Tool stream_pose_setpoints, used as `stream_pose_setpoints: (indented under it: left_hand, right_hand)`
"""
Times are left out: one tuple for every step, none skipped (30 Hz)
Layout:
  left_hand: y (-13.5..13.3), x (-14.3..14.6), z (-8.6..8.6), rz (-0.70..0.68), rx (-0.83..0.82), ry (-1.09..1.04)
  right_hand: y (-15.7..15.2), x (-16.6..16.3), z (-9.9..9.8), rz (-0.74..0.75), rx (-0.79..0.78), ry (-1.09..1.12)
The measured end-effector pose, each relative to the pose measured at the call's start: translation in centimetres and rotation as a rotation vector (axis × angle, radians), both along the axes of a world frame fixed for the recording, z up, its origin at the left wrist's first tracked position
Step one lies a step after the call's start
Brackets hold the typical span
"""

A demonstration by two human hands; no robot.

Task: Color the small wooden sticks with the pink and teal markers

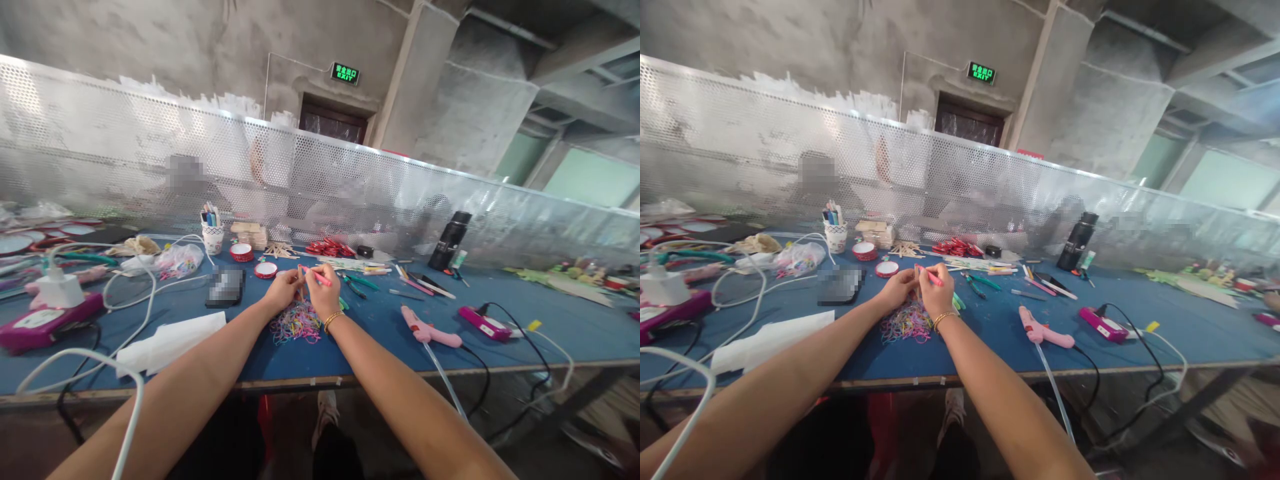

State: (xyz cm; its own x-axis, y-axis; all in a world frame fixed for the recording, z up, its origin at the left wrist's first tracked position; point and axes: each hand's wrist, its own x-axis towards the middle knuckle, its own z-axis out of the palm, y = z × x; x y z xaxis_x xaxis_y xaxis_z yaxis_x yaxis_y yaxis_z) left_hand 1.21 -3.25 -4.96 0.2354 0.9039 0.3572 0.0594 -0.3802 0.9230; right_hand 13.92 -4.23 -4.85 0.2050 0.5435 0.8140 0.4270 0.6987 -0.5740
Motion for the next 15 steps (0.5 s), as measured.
stream_pose_setpoints:
  left_hand:
    - [-0.07, -0.02, 0.03, 0.008, -0.001, 0.011]
    - [-0.12, -0.05, 0.05, 0.014, -0.001, 0.021]
    - [-0.15, -0.06, 0.05, 0.017, 0.000, 0.028]
    - [-0.14, -0.07, 0.04, 0.021, 0.003, 0.028]
    - [-0.09, -0.06, 0.00, 0.022, 0.007, 0.025]
    - [-0.01, -0.05, -0.05, 0.022, 0.012, 0.021]
    - [0.09, -0.03, -0.12, 0.021, 0.016, 0.015]
    - [0.21, -0.01, -0.19, 0.018, 0.020, 0.009]
    - [0.31, 0.01, -0.25, 0.012, 0.023, 0.003]
    - [0.40, 0.02, -0.29, 0.005, 0.026, -0.002]
    - [0.45, 0.03, -0.32, -0.002, 0.028, -0.006]
    - [0.47, 0.03, -0.32, -0.006, 0.030, -0.007]
    - [0.46, 0.03, -0.31, -0.008, 0.030, -0.005]
    - [0.43, 0.01, -0.28, -0.006, 0.029, 0.002]
    - [0.38, -0.01, -0.25, 0.000, 0.027, 0.011]
  right_hand:
    - [-0.01, 0.01, 0.01, -0.005, -0.003, 0.003]
    - [-0.03, 0.01, 0.03, -0.008, -0.005, 0.006]
    - [-0.08, 0.01, 0.06, -0.006, -0.005, 0.005]
    - [-0.14, -0.01, 0.10, -0.002, -0.004, 0.003]
    - [-0.23, -0.04, 0.16, 0.005, -0.001, -0.001]
    - [-0.33, -0.08, 0.22, 0.012, 0.002, -0.009]
    - [-0.43, -0.13, 0.29, 0.016, 0.004, -0.016]
    - [-0.54, -0.17, 0.36, 0.019, 0.004, -0.024]
    - [-0.63, -0.20, 0.43, 0.023, 0.003, -0.029]
    - [-0.70, -0.23, 0.49, 0.027, 0.001, -0.031]
    - [-0.76, -0.25, 0.54, 0.032, -0.002, -0.031]
    - [-0.79, -0.25, 0.57, 0.035, -0.003, -0.028]
    - [-0.81, -0.25, 0.60, 0.039, -0.005, -0.024]
    - [-0.81, -0.24, 0.61, 0.043, -0.005, -0.021]
    - [-0.80, -0.23, 0.61, 0.045, -0.006, -0.020]
